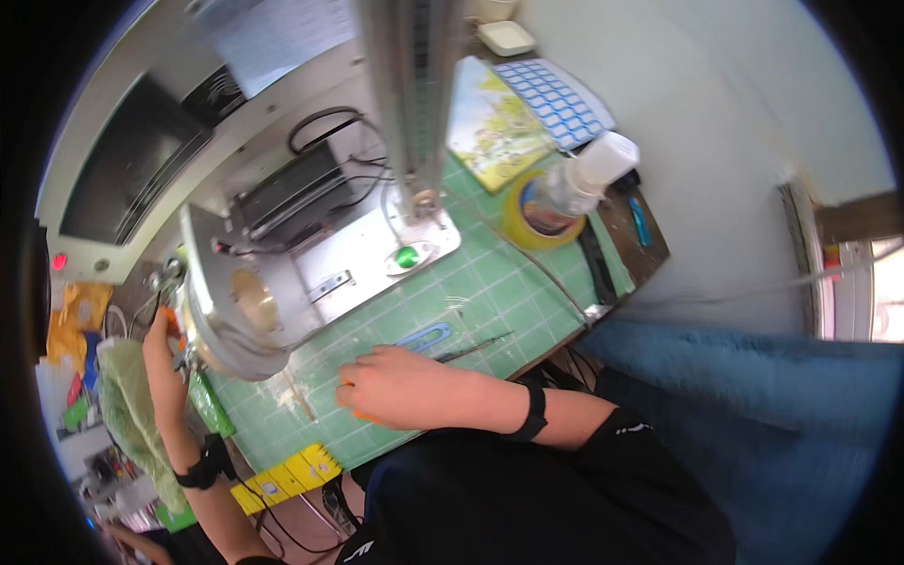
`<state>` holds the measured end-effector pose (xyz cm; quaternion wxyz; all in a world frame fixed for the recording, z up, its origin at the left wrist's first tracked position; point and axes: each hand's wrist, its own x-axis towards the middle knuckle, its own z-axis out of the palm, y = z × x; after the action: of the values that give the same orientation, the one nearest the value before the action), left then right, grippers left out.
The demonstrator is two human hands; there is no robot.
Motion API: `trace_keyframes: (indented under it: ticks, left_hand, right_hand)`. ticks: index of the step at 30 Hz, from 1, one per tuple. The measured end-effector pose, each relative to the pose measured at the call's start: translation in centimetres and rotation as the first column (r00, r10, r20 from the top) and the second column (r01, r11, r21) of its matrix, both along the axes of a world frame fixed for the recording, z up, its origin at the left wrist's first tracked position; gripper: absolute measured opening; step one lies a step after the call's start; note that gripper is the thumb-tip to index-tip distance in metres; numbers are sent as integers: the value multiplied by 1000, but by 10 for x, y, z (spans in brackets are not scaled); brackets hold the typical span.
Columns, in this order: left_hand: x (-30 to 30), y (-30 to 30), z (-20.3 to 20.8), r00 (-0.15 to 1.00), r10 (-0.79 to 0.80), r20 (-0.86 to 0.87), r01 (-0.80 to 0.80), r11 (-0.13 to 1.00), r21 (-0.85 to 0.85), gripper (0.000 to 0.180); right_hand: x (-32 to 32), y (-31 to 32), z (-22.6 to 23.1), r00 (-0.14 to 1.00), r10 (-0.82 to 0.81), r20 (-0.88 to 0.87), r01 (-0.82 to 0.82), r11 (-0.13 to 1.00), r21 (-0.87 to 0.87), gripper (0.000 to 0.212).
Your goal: Assembling small electronic or mechanical components using adhesive and manual tools.
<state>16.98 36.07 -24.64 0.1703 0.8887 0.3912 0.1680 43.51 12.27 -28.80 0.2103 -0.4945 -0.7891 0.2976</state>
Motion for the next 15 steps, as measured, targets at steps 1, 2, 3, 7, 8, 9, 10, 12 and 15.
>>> trace_keyframes:
  ticks: [1, 2, 3, 7, 8, 9, 10, 12, 15]
  left_hand:
    - [2, 2, -5, 998, -10, 66, 10, 1000, 7, 22]
    - [6, 1, 4, 994, -12, 109, 22, 995, -92, 19]
    - [9, -2, 4, 994, 32, 108, -20, 994, -107, 23]
    - [-7, 13, -12, 996, 70, 48, -66, 995, -76, 37]
    - [-3, 15, -10, 999, 47, 21, -46, 998, -33, 39]
    - [-1, 13, -9, 994, 60, 96, -47, 990, -132, 32]
    - [0, 13, -9, 994, 89, 70, -78, 987, -138, 23]
    - [-6, 9, -13, 985, 138, 104, -116, 974, -192, 21]
    - [-20, 11, -19, 980, 87, 180, -71, 993, -93, 20]
  right_hand:
    - [-2, 1, -2, 999, 37, -5, -37, 999, 2, 13]
    - [-2, 1, -1, 1000, 3, -19, -3, 1000, 23, 14]
    - [-4, 2, -5, 999, -18, -45, 20, 999, 39, 16]
    - [-6, 7, 15, 998, -30, -47, 30, 999, -17, 19]
    - [-7, 8, 20, 997, 22, -71, -23, 1000, -8, 19]
    - [-7, 8, 23, 999, 26, -29, -27, 999, -31, 19]
    - [-7, 10, 27, 1000, 14, 27, -13, 998, -54, 18]
    - [-15, 15, 25, 998, 50, 43, -48, 997, -55, 20]
    - [-22, 18, 28, 996, 72, 49, -69, 997, -44, 18]
